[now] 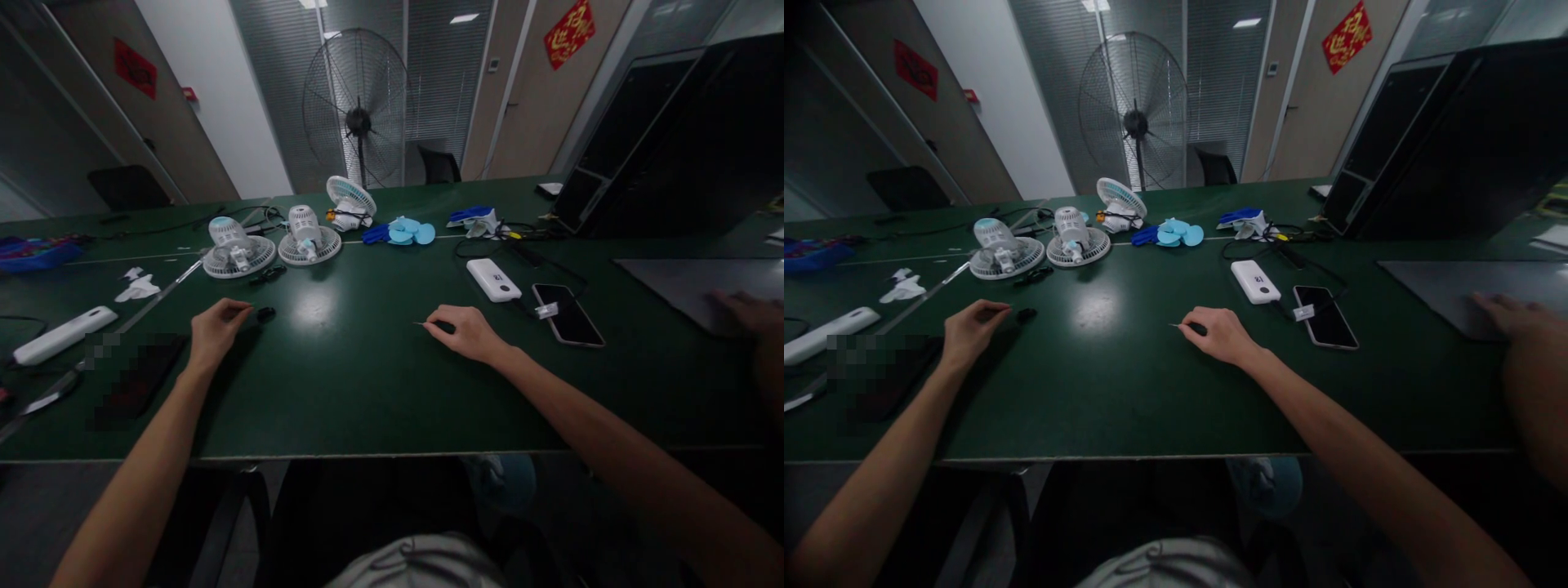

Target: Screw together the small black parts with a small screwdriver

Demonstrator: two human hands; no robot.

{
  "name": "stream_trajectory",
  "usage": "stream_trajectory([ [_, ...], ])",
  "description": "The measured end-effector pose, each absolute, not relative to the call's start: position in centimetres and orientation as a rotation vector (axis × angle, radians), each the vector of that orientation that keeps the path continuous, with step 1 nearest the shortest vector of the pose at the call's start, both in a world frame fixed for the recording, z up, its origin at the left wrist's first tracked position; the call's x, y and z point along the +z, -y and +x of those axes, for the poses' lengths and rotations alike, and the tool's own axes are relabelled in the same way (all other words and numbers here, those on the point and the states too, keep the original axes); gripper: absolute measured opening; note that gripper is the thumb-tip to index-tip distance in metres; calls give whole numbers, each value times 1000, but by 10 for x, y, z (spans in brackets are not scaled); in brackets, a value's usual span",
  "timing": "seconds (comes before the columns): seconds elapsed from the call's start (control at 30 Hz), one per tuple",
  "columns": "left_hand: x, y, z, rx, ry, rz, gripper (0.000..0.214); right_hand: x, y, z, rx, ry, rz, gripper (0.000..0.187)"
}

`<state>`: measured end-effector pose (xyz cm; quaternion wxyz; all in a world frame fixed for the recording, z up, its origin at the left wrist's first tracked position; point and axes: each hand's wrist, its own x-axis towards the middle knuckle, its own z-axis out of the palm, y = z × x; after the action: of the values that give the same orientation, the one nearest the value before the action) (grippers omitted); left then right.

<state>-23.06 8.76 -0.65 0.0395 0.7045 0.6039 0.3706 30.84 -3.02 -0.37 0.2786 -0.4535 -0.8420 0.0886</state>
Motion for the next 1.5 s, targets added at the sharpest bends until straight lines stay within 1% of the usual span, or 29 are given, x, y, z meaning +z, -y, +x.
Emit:
stream_trajectory([
  [0.27, -13, -93, -220, 1046, -1646, 2258, 40, -3, 30, 308, 231, 2259, -1221, 23],
  [0.6, -11, -94, -217, 1096, -1709, 2192, 38, -1, 31, 308, 234, 2265, -1224, 24],
  [0.9, -6, -90, -211, 1039, -1708, 2104, 40, -3, 31, 309, 254, 2269, -1223, 26],
  [1.3, -10, -94, -215, 1024, -1682, 2052, 42, -7, 29, 309, 252, 2267, -1220, 22],
  [1.5, -8, -94, -211, 1008, -1671, 1930, 51, -4, 31, 309, 262, 2273, -1215, 23],
])
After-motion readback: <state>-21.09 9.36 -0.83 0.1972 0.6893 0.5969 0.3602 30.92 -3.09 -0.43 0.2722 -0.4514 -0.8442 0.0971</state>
